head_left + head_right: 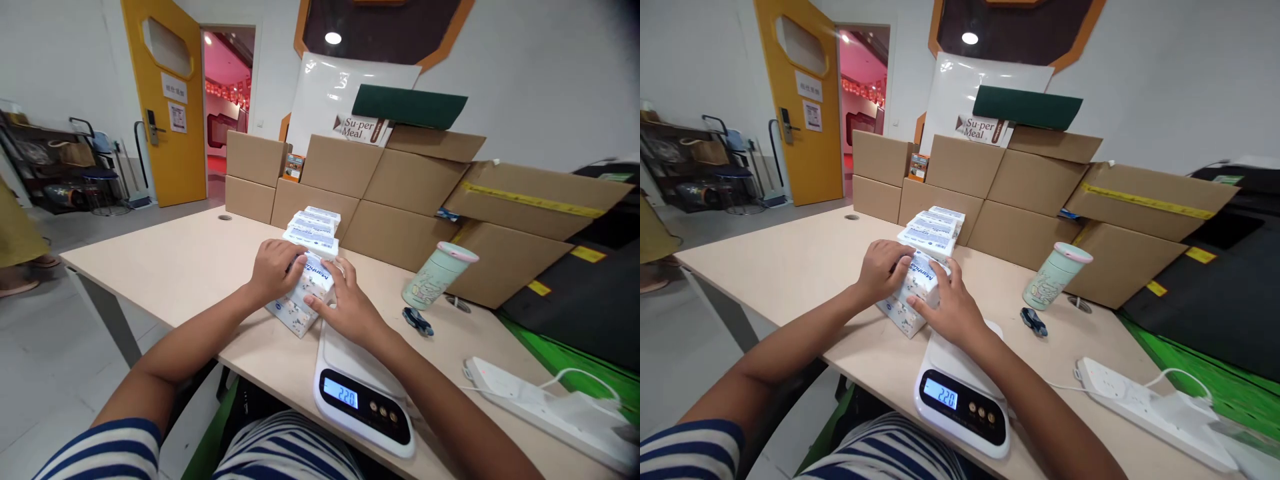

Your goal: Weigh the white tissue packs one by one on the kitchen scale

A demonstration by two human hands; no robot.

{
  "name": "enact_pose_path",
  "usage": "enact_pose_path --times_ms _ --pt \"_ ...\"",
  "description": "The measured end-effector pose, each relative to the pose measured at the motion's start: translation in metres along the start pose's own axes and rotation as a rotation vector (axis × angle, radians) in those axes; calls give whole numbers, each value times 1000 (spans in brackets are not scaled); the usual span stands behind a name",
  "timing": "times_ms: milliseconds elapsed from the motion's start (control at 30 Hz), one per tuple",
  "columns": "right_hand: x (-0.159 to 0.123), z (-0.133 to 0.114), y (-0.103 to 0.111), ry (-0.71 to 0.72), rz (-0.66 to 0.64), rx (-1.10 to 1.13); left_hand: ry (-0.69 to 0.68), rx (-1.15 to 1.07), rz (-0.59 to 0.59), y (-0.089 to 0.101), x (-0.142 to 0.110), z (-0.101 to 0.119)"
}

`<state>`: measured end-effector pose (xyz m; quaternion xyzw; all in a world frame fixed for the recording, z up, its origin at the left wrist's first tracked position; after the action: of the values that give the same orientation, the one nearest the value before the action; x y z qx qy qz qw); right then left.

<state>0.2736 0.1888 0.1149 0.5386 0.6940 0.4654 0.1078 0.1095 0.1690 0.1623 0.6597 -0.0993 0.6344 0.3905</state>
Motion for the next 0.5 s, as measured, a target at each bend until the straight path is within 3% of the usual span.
enact_pose_path --times_ms 267,367,500 --pt "-5 -20 -3 73 -48 -252 -213 30 -22 -11 -17 16" --pt "-7 -23 -2 64 -72 -328 -336 21 34 -11 -26 31" --pt "-6 -20 15 180 -177 -252 -410 98 89 -9 -34 41"
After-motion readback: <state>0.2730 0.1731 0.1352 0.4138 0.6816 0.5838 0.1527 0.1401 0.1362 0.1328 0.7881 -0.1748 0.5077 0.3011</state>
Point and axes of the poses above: each hand's wrist, its own x-axis towards the middle knuckle, its own y-axis out of the back of the hand, z = x × y, the point moved 10 cm from there along x, towards the middle knuckle
